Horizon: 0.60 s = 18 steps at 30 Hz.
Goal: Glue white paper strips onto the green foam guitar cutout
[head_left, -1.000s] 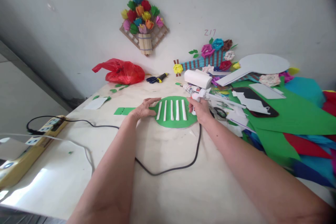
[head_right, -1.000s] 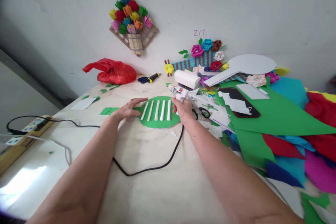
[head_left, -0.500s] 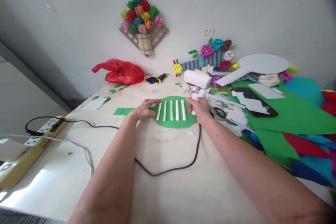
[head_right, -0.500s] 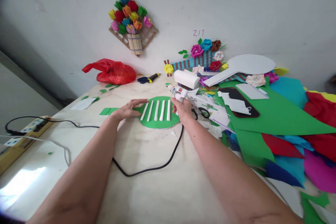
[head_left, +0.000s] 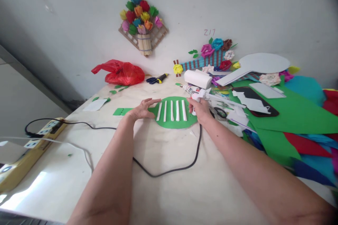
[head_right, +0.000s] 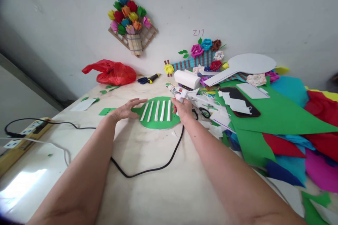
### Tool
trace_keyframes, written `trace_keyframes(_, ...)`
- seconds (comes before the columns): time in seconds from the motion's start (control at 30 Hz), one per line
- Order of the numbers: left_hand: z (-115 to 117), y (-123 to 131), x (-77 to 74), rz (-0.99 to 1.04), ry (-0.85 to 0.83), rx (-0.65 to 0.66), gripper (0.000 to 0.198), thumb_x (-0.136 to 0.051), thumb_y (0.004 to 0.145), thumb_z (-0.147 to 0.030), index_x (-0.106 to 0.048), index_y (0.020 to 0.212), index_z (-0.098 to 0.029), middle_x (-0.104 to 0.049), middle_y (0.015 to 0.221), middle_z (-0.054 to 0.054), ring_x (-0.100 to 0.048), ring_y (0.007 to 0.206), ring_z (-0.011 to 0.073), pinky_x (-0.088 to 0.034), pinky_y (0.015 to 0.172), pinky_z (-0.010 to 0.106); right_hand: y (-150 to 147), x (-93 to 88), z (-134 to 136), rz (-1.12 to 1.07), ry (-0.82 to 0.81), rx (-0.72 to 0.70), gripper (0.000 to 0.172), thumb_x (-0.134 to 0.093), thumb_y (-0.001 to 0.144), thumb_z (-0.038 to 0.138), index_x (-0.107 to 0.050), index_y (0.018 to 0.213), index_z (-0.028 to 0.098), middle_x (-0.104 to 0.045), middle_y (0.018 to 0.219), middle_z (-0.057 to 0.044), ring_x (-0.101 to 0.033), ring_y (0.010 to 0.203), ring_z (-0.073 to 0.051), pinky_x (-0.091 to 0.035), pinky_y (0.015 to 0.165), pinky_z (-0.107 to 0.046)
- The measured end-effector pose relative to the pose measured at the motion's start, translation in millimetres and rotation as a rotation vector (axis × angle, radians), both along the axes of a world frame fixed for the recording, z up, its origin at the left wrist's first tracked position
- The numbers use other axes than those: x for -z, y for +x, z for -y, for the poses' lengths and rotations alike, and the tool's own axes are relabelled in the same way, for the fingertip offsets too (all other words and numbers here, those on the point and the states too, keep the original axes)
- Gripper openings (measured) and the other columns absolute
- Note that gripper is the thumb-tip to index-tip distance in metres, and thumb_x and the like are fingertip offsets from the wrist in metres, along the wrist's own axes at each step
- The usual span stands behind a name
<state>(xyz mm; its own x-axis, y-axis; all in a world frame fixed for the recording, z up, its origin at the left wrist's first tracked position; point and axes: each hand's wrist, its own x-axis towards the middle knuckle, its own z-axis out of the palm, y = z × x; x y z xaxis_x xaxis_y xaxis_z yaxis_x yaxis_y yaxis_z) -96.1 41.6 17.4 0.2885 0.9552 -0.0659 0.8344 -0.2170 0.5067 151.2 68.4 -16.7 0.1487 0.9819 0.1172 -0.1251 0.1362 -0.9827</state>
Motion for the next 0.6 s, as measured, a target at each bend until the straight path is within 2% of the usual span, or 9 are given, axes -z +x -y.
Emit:
trace_keyframes(0.27, -2.2, -5.4, -0.8, 0.06, -0.031, 0.097, 0.071, -0.061, 0.061, -0.025, -0.044, 0.129, -0.031, -0.033, 0.143, -0.002, -0.012, 0.136, 0.0279, -0.015, 0.109, 0.043, 0.5, 1.0, -0.7, -0.018, -0.007, -0.007, 0.021, -0.065, 0.059, 0.032, -0.051, 0.055, 0.017, -0.046, 0.037, 0.007, -0.04, 0.029, -0.007, -0.029, 0.031, -0.02)
trace_keyframes(0.43, -4.1, -5.1, 2.2, 0.082, 0.033, 0.055, 0.051, -0.058, 0.066, -0.029, -0.055, 0.117, -0.028, -0.036, 0.142, -0.004, -0.015, 0.135, 0.0263, -0.013, 0.11, 0.043, 0.5, 2.0, -1.7, -0.007, 0.004, -0.005, 0.021, -0.064, 0.059, 0.032, -0.051, 0.054, 0.017, -0.048, 0.04, 0.006, -0.041, 0.029, -0.007, -0.029, 0.03, -0.02)
trace_keyframes(0.6, -5.2, -0.9, 7.6, 0.088, 0.071, 0.03, 0.052, -0.06, 0.066, -0.031, -0.053, 0.117, -0.027, -0.035, 0.142, -0.002, -0.014, 0.135, 0.0267, -0.014, 0.109, 0.043, 0.3, 2.5, -1.8, -0.019, 0.0, -0.01, 0.021, -0.065, 0.059, 0.032, -0.052, 0.056, 0.017, -0.048, 0.04, 0.006, -0.041, 0.029, -0.007, -0.029, 0.03, -0.02)
